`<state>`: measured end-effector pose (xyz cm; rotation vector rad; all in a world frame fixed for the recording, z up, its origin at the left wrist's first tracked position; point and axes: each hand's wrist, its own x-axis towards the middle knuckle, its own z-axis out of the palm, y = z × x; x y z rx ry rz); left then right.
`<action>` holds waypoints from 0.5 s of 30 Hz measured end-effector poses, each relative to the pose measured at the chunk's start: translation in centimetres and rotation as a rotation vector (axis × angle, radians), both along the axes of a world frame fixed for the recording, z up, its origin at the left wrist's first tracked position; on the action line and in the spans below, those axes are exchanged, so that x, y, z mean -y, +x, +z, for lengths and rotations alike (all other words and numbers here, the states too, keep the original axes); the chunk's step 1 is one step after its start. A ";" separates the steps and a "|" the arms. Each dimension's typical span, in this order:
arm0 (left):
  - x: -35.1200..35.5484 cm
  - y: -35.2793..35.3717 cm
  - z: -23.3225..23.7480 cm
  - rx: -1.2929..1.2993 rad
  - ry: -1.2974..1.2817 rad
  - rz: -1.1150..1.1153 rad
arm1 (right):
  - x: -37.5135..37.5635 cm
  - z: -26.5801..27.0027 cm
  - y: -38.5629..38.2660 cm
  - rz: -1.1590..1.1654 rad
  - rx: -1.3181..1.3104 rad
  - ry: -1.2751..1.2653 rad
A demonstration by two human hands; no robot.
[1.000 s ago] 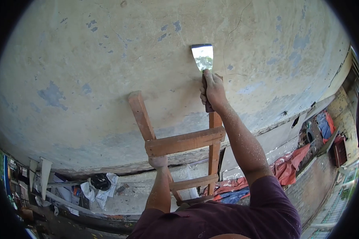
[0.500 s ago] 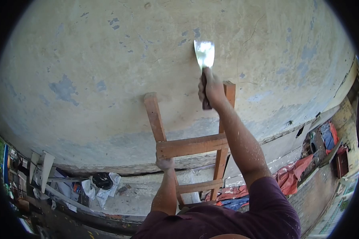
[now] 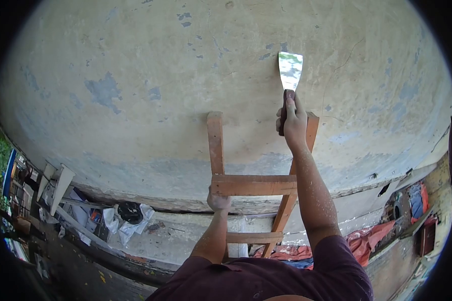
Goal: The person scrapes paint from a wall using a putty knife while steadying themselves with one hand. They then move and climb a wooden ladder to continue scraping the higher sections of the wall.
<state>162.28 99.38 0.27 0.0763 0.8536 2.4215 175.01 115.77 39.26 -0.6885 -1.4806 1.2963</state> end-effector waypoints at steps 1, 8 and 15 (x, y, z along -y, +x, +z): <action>-0.1 0.0 0.0 -0.097 -0.092 0.031 | 0.2 1.9 -0.3 -0.065 0.001 0.072; -0.1 -0.8 -2.0 -0.776 -0.778 0.091 | -3.2 11.4 -1.8 -0.615 0.200 0.710; -0.3 -0.1 1.2 0.023 0.343 -0.134 | -1.1 -4.9 -0.9 -0.469 0.616 0.745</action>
